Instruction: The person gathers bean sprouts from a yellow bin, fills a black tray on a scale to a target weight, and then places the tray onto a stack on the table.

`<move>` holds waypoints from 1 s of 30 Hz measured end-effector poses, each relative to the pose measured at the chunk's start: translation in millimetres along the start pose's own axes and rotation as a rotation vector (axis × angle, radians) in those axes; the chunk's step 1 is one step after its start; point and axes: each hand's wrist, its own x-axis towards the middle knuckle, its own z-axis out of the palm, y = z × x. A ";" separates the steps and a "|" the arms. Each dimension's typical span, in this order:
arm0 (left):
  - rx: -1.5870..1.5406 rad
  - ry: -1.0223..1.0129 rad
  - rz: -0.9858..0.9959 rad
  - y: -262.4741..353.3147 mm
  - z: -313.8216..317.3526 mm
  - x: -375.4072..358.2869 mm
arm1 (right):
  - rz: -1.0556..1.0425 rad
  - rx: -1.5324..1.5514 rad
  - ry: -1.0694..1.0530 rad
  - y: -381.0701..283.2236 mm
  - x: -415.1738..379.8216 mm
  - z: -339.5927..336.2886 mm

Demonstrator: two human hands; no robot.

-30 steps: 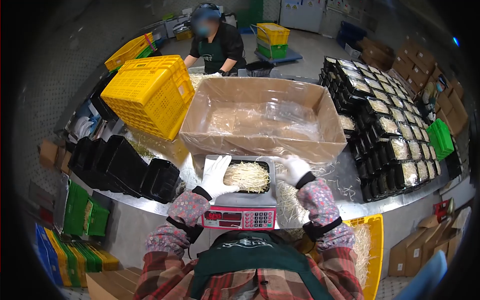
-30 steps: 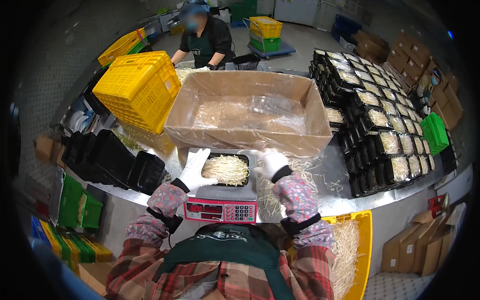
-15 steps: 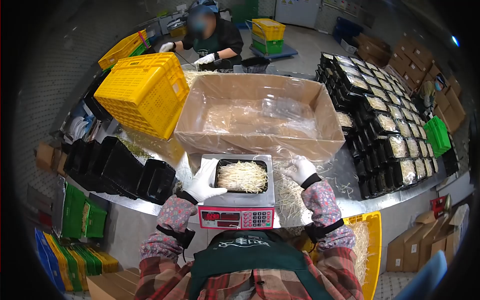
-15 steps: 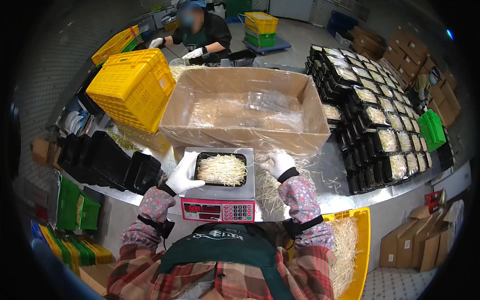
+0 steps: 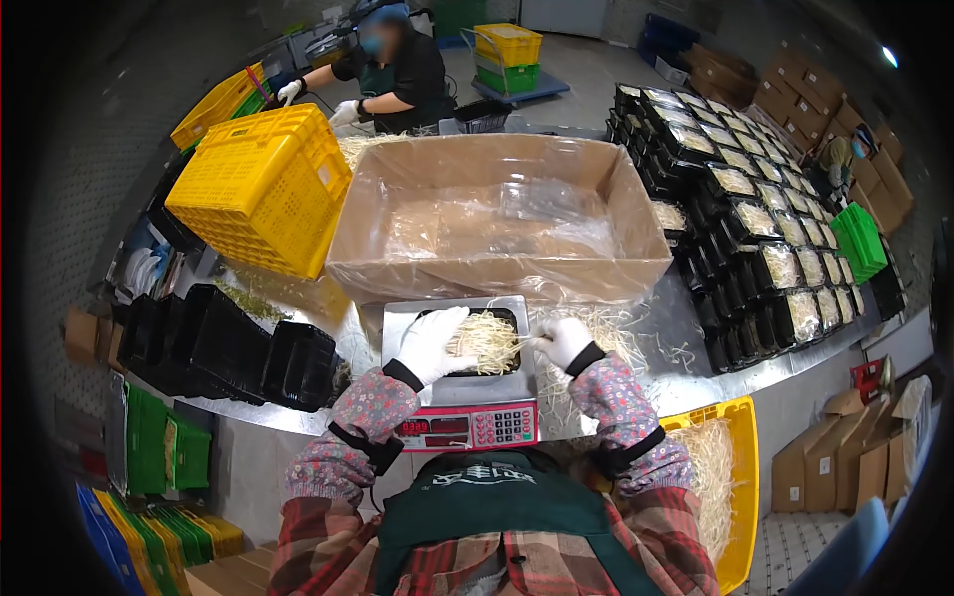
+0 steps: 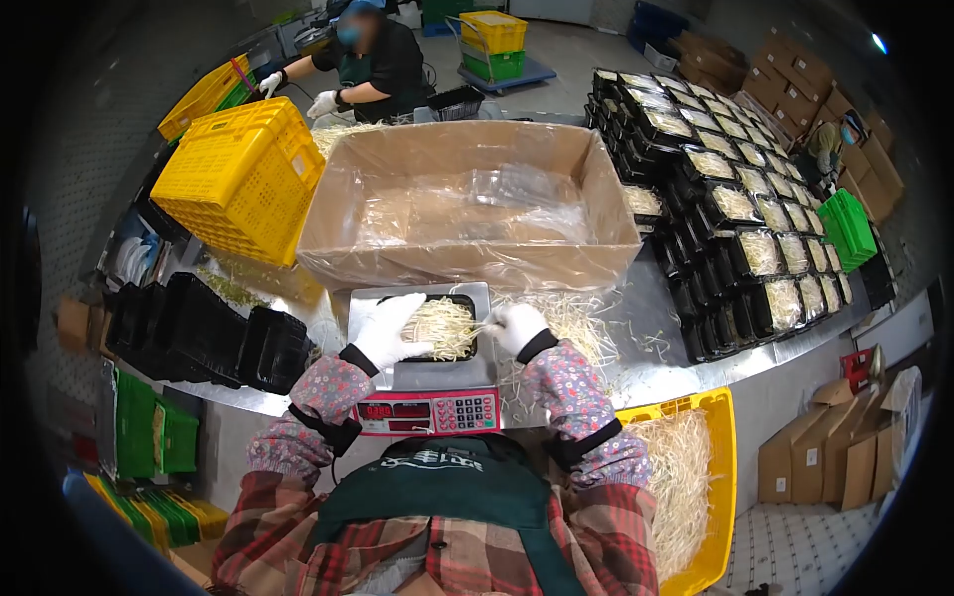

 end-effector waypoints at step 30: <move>-0.276 0.461 -0.373 -40.9 -87.5 -90.3 | 0.242 -0.059 -0.025 74.1 -31.4 -33.6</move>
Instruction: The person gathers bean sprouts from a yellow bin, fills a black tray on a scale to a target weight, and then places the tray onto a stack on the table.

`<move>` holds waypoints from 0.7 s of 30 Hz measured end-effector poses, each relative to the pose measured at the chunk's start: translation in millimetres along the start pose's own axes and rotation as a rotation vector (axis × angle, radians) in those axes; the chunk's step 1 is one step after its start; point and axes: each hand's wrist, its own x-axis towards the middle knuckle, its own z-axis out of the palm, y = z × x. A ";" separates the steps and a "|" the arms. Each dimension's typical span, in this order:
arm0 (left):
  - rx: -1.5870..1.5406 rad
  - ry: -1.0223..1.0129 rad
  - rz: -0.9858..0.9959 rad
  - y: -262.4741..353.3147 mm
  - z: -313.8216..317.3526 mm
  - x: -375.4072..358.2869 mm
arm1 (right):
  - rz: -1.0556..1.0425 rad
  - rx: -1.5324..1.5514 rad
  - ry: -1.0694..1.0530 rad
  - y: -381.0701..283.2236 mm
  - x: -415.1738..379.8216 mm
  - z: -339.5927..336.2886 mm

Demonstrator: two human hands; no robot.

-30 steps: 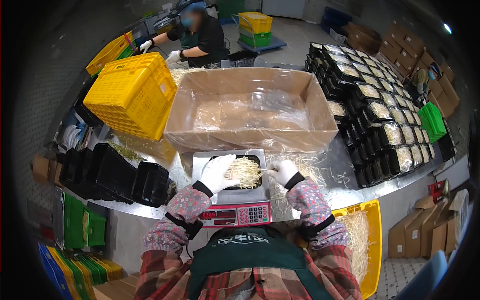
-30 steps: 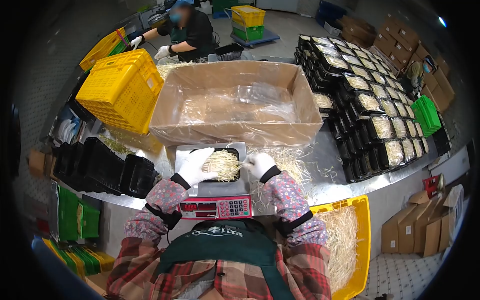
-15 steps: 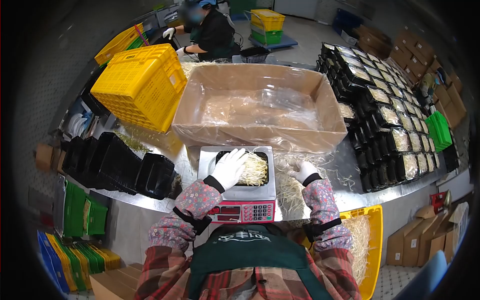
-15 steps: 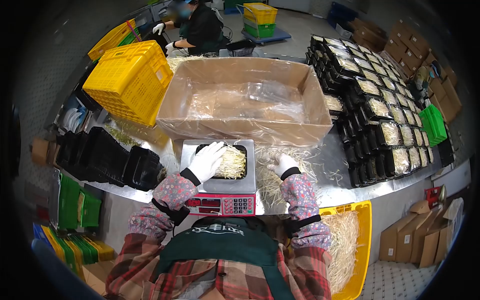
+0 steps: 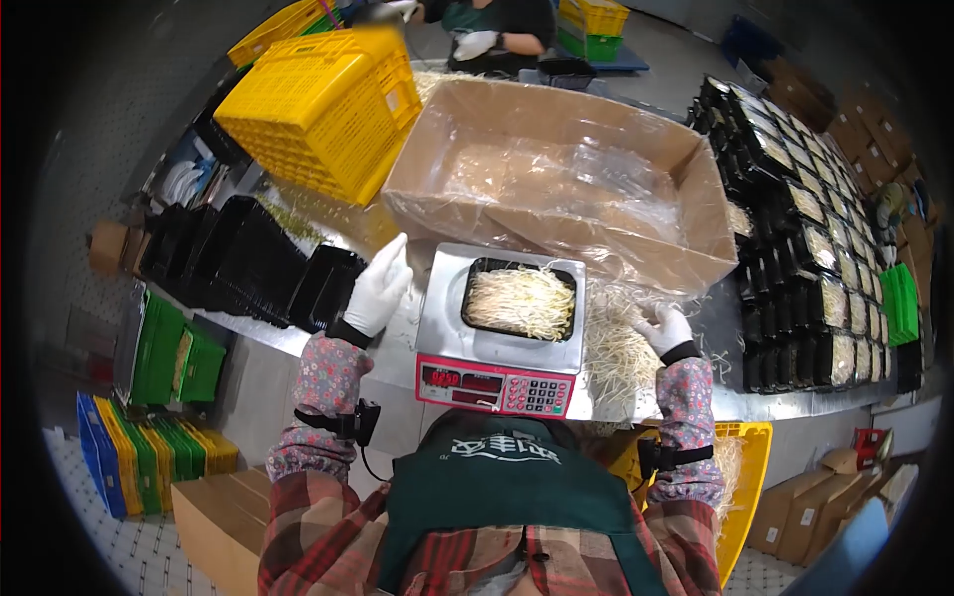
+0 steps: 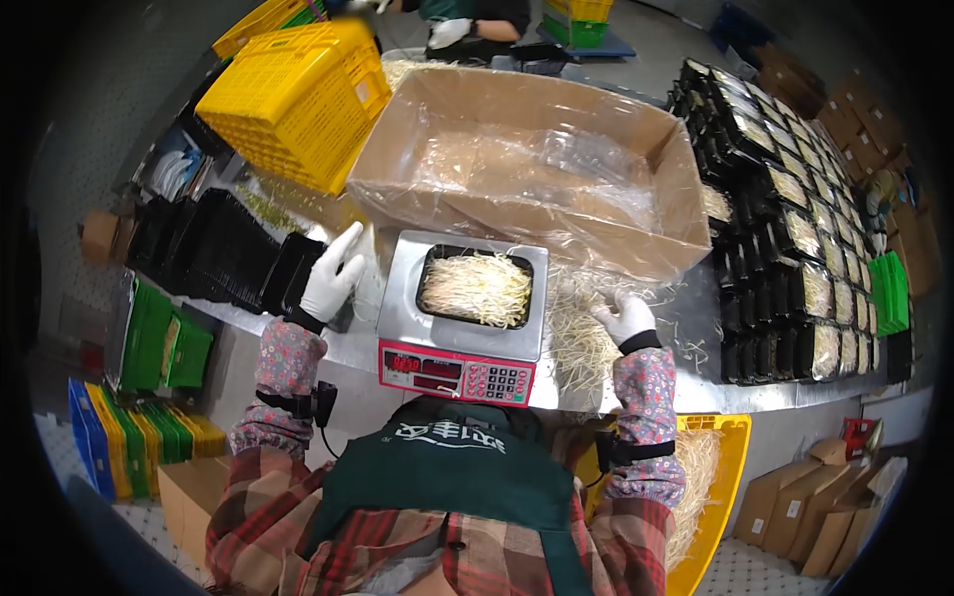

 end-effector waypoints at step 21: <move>0.404 -0.364 0.347 -14.4 81.7 -102.1 | -0.234 0.637 0.103 -116.4 -10.2 13.8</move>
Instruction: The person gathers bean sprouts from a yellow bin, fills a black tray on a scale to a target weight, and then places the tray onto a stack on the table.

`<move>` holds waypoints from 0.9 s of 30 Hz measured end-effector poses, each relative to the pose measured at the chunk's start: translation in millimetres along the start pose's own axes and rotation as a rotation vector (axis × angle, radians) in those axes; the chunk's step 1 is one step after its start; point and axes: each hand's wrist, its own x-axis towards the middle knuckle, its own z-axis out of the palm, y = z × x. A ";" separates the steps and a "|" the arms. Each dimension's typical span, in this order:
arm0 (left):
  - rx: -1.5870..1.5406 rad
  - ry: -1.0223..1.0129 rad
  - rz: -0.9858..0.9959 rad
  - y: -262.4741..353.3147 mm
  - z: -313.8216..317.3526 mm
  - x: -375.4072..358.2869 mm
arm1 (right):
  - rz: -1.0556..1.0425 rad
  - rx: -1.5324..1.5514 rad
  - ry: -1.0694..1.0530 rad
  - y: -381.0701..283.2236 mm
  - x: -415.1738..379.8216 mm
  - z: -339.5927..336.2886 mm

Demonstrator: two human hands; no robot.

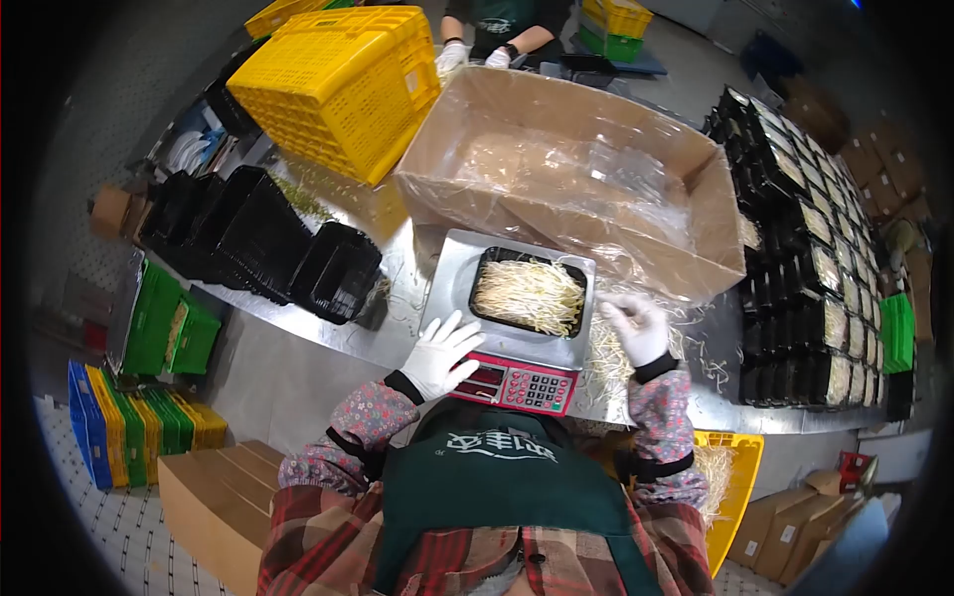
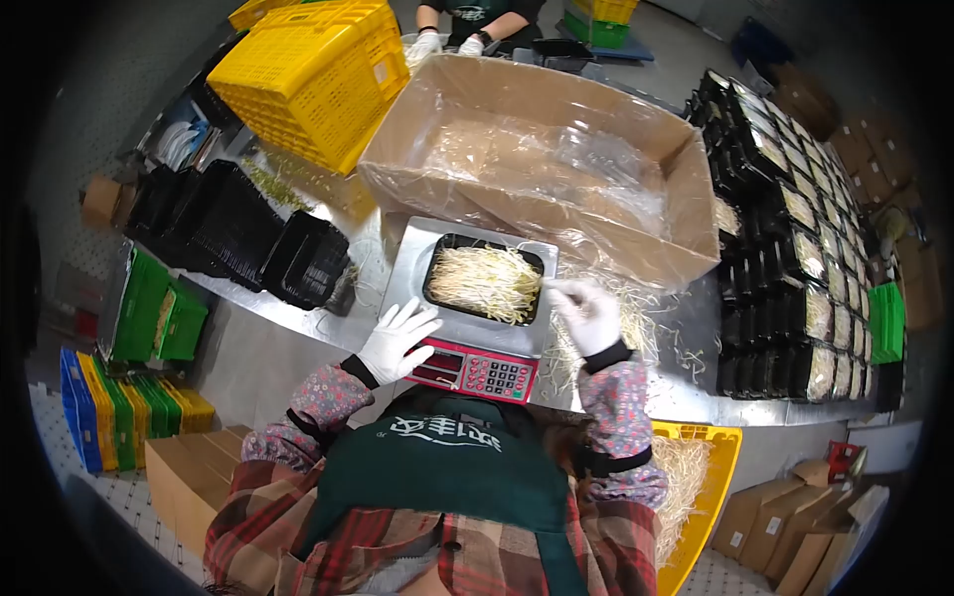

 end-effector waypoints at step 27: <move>-0.441 0.484 -0.406 -43.2 -54.0 21.4 | -0.465 -0.427 -0.450 -17.9 -23.9 105.7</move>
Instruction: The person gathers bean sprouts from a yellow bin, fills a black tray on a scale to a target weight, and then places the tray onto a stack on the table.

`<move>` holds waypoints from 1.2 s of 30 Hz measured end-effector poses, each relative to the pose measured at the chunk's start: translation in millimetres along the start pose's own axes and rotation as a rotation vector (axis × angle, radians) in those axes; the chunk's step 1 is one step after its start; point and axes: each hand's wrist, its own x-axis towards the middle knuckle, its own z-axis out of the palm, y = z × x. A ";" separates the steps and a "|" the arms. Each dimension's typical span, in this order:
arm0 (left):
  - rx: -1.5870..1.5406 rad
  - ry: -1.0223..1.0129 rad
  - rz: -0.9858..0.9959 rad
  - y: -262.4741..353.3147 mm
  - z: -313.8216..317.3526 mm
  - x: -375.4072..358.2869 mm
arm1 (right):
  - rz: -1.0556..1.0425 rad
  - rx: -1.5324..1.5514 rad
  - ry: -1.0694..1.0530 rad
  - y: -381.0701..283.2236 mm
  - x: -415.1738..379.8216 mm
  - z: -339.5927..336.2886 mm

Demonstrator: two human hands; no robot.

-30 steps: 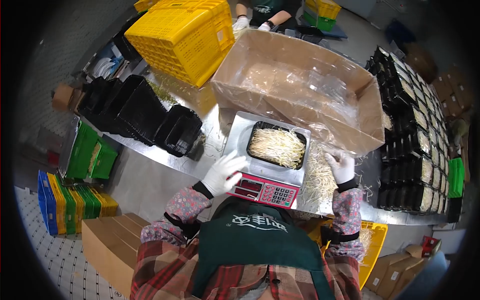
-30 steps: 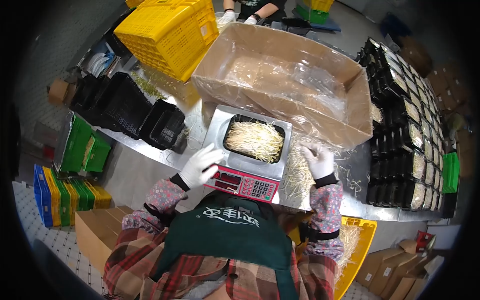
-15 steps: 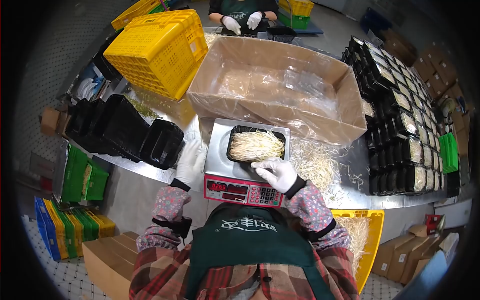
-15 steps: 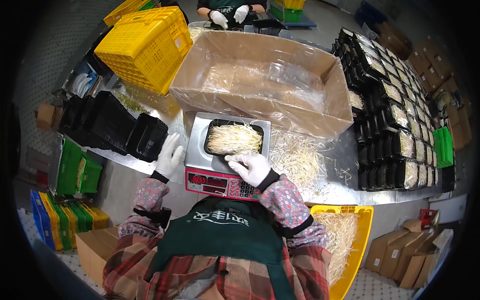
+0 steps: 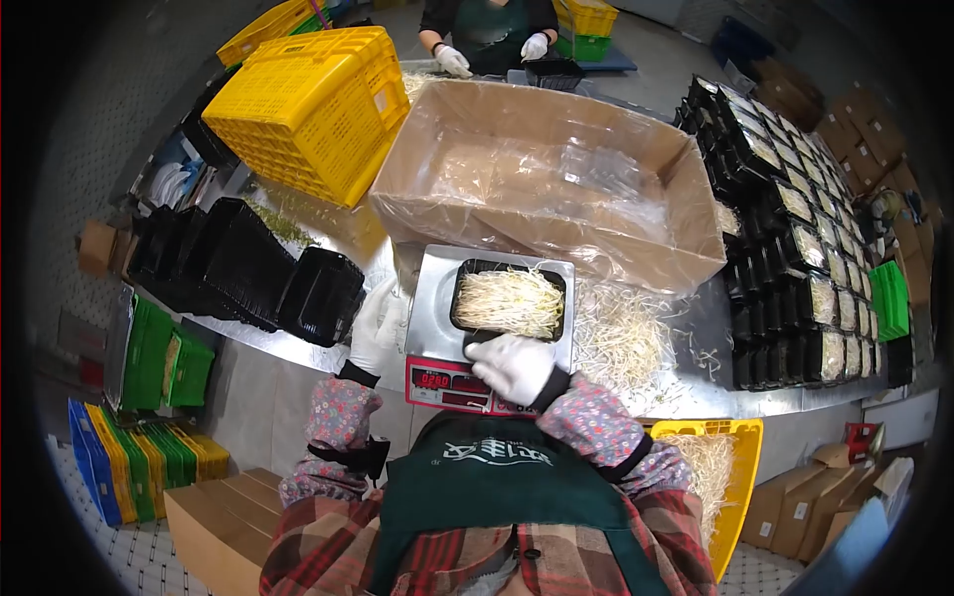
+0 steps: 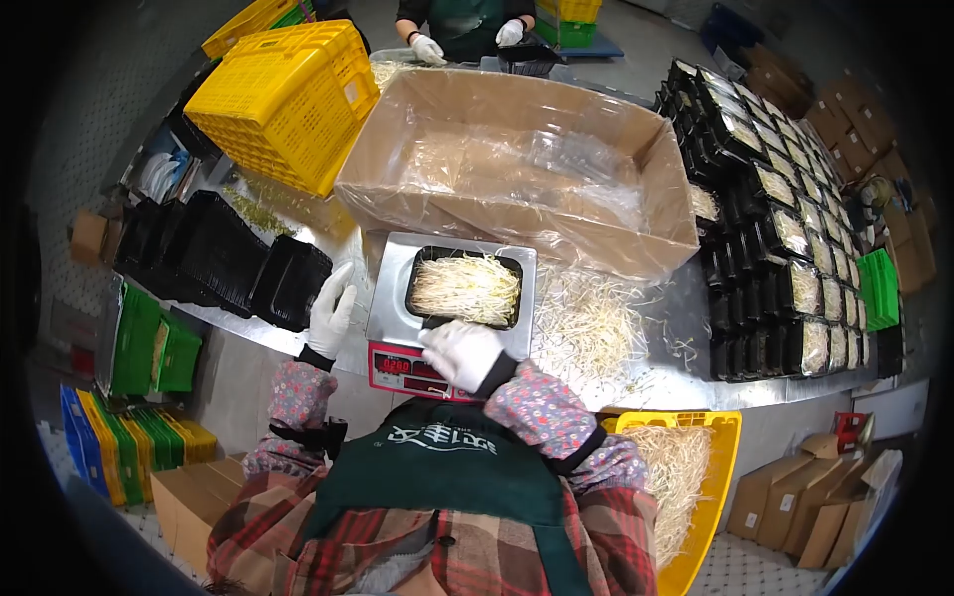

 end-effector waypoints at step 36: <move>0.565 -0.433 0.389 62.9 96.0 34.1 | 0.252 0.124 0.112 91.6 24.3 -2.9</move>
